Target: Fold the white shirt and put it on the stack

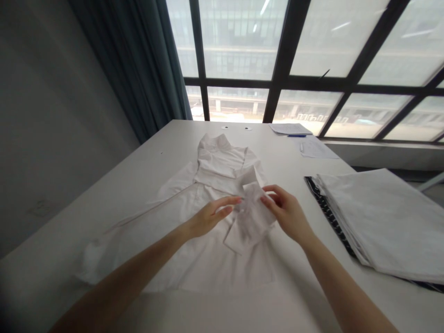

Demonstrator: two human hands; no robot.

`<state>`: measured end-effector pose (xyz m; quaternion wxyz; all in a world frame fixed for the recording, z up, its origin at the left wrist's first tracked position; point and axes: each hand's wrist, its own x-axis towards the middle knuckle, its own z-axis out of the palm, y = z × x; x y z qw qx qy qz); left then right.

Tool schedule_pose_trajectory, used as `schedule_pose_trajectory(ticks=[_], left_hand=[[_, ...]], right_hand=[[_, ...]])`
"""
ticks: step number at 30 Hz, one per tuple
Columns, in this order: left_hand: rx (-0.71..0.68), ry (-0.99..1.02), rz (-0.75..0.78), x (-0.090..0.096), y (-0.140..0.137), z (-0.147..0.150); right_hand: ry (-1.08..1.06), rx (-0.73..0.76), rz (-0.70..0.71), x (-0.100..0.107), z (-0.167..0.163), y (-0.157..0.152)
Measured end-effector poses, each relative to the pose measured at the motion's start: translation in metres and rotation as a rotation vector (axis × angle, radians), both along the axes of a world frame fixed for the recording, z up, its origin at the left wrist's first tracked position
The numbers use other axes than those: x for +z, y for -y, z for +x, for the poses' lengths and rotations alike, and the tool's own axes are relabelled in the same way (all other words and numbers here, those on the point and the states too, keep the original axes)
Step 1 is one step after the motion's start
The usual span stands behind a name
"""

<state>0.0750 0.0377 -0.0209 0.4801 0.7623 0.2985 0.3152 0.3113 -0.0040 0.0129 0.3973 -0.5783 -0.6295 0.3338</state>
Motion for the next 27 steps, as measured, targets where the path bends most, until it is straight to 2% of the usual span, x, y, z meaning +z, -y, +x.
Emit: schedule_pose_trajectory(ticks=[2, 4, 7, 9, 11, 15, 18, 21, 24, 27], left_hand=[[-0.027, 0.073, -0.111, 0.006, 0.008, 0.004], [-0.003, 0.112, -0.145, 0.007, 0.01, 0.005], [0.107, 0.077, -0.153, 0.001, 0.004, 0.005], [0.181, 0.04, -0.176, -0.004, -0.004, 0.003], [0.228, 0.017, -0.176, -0.008, -0.013, -0.001], [0.398, -0.114, -0.021, -0.002, -0.035, -0.024], [0.564, -0.253, 0.126, 0.013, -0.053, -0.059], [0.771, -0.388, 0.205, 0.03, -0.067, -0.108], [0.944, -0.617, 0.251, 0.043, -0.073, -0.166], [1.099, -0.804, 0.264, 0.049, -0.068, -0.224]], right_hand=[[-0.13, 0.211, -0.047, -0.008, -0.018, 0.005], [-0.14, 0.37, -0.054, -0.014, -0.031, 0.009], [-0.012, 0.471, -0.036, -0.019, -0.04, 0.014], [0.087, 0.479, -0.039, -0.019, -0.039, 0.014], [0.197, 0.418, -0.029, -0.021, -0.033, 0.011], [0.472, 0.23, 0.084, -0.035, -0.016, 0.0], [0.487, 0.244, -0.045, -0.046, -0.004, -0.005], [0.429, 0.324, -0.204, -0.045, 0.01, -0.006], [0.407, 0.387, -0.217, -0.028, 0.033, -0.005], [0.391, 0.359, -0.173, -0.005, 0.071, -0.001]])
